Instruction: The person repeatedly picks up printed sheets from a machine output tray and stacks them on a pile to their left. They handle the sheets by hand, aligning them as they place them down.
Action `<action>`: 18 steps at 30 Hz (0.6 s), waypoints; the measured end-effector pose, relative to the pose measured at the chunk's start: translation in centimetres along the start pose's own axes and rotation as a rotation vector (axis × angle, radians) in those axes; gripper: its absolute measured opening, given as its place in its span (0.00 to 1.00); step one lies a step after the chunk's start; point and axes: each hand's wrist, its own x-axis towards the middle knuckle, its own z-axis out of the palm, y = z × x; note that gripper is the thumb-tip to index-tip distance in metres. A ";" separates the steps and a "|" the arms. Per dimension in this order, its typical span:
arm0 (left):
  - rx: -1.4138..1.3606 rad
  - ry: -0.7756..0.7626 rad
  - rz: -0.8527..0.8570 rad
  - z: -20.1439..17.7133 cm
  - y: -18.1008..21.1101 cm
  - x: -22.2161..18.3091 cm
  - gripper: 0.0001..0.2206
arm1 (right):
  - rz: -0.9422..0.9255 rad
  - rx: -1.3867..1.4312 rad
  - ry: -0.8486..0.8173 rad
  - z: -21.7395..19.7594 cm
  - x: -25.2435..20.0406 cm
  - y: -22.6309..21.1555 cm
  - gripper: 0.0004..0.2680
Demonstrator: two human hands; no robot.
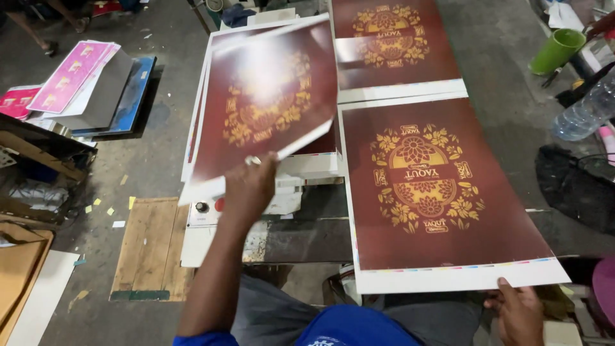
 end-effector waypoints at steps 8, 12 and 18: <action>-0.168 0.140 0.076 -1.4 4.7 -3.3 0.04 | -0.153 0.014 -0.144 5.7 5.9 -1.7 0.10; -0.291 0.198 0.145 -2.9 5.9 -3.3 0.04 | -0.017 -0.021 -0.147 7.9 7.1 -4.7 0.13; -0.405 0.101 0.276 -1.6 8.5 -5.0 0.08 | 0.041 -0.106 -0.143 9.3 3.6 -2.1 0.22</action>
